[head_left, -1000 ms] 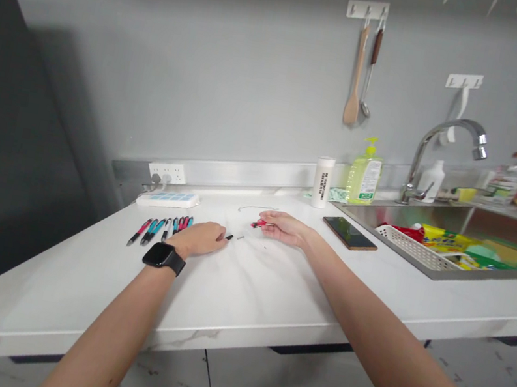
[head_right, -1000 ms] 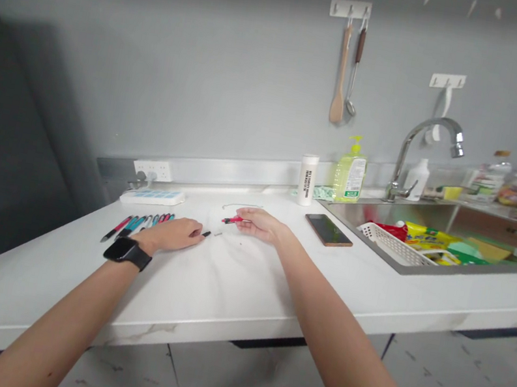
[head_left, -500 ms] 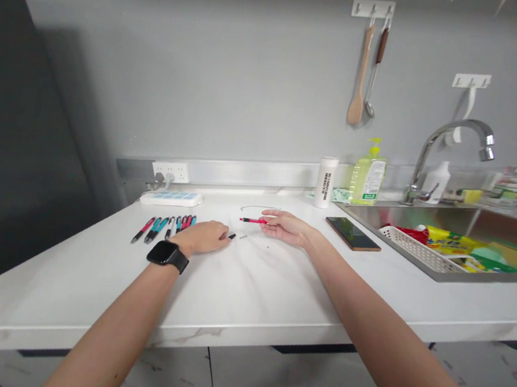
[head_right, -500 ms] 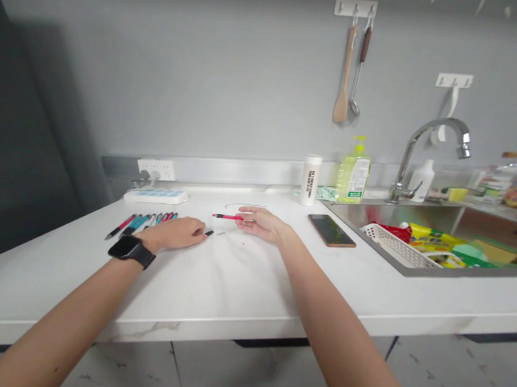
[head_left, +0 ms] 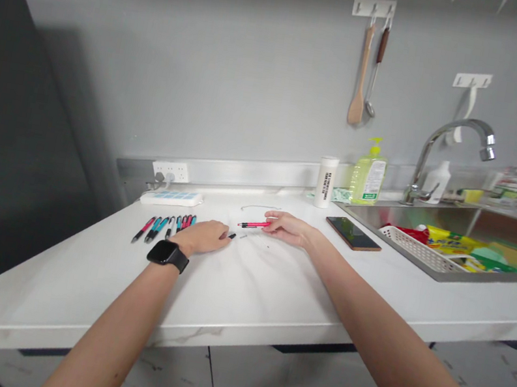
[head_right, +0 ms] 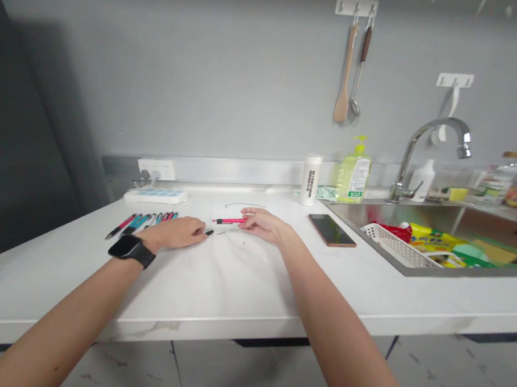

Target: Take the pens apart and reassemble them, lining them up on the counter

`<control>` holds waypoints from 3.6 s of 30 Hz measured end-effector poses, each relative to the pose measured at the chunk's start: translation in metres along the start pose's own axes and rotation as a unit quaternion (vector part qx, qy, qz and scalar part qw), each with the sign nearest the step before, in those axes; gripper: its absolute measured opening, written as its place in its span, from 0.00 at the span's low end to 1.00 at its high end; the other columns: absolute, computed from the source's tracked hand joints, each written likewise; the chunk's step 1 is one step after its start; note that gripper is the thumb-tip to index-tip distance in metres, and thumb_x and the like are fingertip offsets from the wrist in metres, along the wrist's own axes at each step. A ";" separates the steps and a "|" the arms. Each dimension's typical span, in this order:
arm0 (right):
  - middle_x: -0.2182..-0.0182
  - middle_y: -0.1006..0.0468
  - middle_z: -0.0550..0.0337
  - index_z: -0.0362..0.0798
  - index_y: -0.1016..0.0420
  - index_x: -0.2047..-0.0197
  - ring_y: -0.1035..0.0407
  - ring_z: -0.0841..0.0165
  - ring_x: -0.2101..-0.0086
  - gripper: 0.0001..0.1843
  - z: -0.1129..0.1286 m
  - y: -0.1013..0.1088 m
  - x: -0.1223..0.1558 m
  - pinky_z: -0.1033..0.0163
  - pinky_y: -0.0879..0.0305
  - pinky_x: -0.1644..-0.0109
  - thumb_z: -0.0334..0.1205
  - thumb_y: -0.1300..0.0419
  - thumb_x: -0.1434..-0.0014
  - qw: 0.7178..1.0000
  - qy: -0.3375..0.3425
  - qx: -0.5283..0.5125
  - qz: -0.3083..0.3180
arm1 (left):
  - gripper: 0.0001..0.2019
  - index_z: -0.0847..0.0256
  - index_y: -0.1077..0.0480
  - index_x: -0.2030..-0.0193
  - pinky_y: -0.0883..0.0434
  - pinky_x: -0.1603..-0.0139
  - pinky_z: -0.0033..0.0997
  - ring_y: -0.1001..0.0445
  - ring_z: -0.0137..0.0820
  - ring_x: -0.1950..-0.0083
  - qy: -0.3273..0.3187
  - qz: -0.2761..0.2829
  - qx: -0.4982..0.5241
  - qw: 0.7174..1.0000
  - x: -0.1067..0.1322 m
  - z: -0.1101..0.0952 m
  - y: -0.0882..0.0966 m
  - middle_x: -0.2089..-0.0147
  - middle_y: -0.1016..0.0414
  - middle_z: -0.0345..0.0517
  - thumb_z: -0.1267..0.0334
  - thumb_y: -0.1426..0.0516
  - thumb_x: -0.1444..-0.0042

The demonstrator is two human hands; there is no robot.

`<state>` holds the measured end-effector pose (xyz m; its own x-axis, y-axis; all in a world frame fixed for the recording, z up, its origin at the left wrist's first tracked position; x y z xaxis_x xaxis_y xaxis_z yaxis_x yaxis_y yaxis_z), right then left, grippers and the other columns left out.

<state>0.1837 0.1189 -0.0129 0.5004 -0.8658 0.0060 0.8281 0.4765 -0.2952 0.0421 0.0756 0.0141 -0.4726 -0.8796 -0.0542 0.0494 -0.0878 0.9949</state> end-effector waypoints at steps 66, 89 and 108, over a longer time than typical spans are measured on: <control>0.70 0.24 0.59 0.43 0.31 0.64 0.27 0.76 0.71 0.15 0.005 -0.001 0.000 0.73 0.27 0.64 0.17 0.42 0.52 0.999 0.017 -0.031 -0.032 | 0.10 0.61 0.32 0.68 0.42 0.70 0.29 0.34 0.30 0.70 0.067 0.005 0.021 0.998 0.010 0.036 0.009 0.68 0.26 0.46 0.60 0.51 0.46; 0.73 0.26 0.61 0.44 0.32 0.66 0.27 0.77 0.74 0.11 0.004 0.003 0.003 0.75 0.26 0.67 0.19 0.42 0.48 0.999 0.004 -0.024 -0.035 | 0.09 0.61 0.31 0.67 0.38 0.66 0.30 0.29 0.33 0.65 0.065 0.001 0.018 0.998 0.011 0.029 0.006 0.62 0.24 0.50 0.63 0.52 0.47; 0.72 0.26 0.60 0.44 0.32 0.65 0.28 0.75 0.72 0.13 0.004 0.004 0.002 0.72 0.28 0.64 0.19 0.40 0.51 0.999 0.001 -0.008 -0.039 | 0.09 0.61 0.32 0.67 0.38 0.65 0.30 0.30 0.33 0.66 0.055 -0.005 0.023 0.998 0.012 0.029 0.006 0.65 0.25 0.49 0.64 0.52 0.48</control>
<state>0.1893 0.1193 -0.0101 0.4342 -0.9004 0.0274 0.8605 0.4055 -0.3082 0.0116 0.0778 0.0220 -0.3734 -0.9249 -0.0712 0.0030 -0.0779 0.9970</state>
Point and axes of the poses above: each hand's wrist, its own x-axis away from the middle knuckle, its own y-axis out of the back of the hand, z = x × y, the point moved 10 cm from there along -x, towards the middle knuckle
